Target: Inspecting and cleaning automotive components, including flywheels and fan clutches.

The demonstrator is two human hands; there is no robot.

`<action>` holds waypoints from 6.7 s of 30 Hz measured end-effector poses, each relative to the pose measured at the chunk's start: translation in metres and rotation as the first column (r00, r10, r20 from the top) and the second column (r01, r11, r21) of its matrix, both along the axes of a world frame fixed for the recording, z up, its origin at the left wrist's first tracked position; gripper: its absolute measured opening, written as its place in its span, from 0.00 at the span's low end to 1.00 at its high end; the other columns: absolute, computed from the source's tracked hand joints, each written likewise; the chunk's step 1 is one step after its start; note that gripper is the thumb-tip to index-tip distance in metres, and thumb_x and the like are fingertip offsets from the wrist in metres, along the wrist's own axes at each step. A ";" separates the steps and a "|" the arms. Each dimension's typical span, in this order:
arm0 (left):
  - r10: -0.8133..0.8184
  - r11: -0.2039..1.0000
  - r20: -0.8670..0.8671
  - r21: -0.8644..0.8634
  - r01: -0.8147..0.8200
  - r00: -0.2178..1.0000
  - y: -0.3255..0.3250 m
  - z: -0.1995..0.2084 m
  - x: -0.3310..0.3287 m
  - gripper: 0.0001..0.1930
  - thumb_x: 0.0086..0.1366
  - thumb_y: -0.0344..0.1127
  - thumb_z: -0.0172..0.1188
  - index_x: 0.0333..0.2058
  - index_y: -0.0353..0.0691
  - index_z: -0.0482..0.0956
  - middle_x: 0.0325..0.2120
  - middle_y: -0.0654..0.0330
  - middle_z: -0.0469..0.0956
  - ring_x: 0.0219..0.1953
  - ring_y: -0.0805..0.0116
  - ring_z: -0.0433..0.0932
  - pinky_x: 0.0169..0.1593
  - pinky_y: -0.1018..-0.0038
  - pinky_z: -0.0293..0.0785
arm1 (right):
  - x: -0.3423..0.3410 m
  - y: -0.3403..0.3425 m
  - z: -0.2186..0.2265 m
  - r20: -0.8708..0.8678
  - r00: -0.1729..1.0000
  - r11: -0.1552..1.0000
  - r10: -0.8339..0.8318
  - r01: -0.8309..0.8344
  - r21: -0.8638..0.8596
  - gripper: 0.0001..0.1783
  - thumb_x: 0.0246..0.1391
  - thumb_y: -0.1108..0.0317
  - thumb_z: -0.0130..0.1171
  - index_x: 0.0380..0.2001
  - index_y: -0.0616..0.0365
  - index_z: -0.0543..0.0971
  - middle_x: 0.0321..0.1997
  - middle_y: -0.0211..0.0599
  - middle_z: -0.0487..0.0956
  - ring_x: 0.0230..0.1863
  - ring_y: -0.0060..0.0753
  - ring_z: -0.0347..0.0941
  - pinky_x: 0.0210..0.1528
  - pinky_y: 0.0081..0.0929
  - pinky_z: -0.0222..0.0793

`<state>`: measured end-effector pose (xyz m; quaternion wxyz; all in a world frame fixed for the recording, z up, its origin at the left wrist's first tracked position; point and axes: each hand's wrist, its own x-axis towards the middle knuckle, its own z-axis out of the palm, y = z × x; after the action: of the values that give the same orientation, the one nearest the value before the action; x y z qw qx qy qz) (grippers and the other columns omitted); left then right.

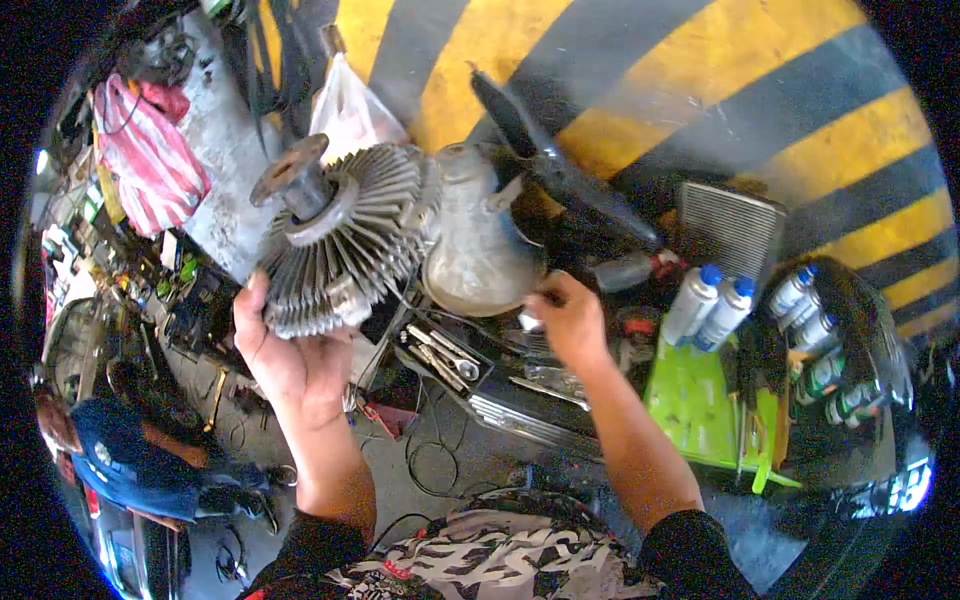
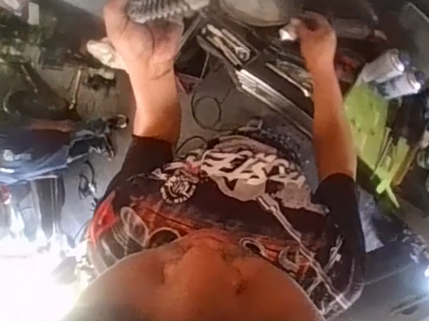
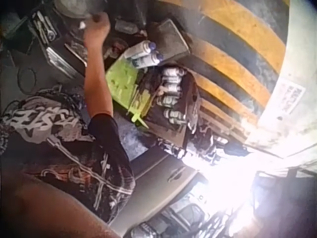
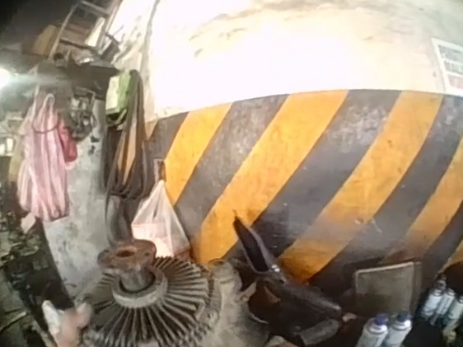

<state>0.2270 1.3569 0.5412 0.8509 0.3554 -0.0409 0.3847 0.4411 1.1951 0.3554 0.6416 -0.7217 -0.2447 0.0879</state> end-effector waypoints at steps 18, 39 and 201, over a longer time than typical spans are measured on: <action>-0.588 0.803 0.025 0.138 0.579 0.809 -0.161 0.105 0.091 0.27 0.73 0.46 0.44 0.55 0.24 0.68 0.51 0.38 0.75 0.51 0.34 0.77 0.43 0.63 0.86 | -0.074 -0.148 0.219 0.493 0.758 0.687 -0.427 -0.083 0.722 0.11 0.52 0.83 0.65 0.39 0.65 0.77 0.38 0.36 0.82 0.39 0.19 0.78 0.43 0.19 0.75; -0.692 0.715 0.059 0.196 0.671 0.720 -0.282 0.130 0.115 0.20 0.71 0.46 0.49 0.46 0.32 0.75 0.39 0.50 0.82 0.38 0.57 0.84 0.39 0.62 0.86 | -0.036 -0.233 0.267 0.449 0.057 0.448 -0.892 -0.024 0.894 0.13 0.38 0.73 0.69 0.32 0.52 0.81 0.33 0.30 0.77 0.40 0.42 0.70 0.45 0.36 0.65; -0.399 0.908 -0.023 0.127 0.398 0.917 -0.274 0.065 0.114 0.17 0.69 0.45 0.55 0.47 0.38 0.74 0.38 0.56 0.83 0.36 0.62 0.84 0.33 0.63 0.84 | -0.082 -0.254 0.140 0.532 0.696 0.870 -0.483 0.309 0.385 0.13 0.58 0.70 0.63 0.44 0.63 0.78 0.32 0.45 0.78 0.31 0.42 0.76 0.37 0.33 0.71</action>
<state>0.3409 1.0830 0.6058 0.8867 0.3930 -0.1388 0.2001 0.3588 0.9411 0.4955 0.6210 -0.6532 -0.2856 -0.3257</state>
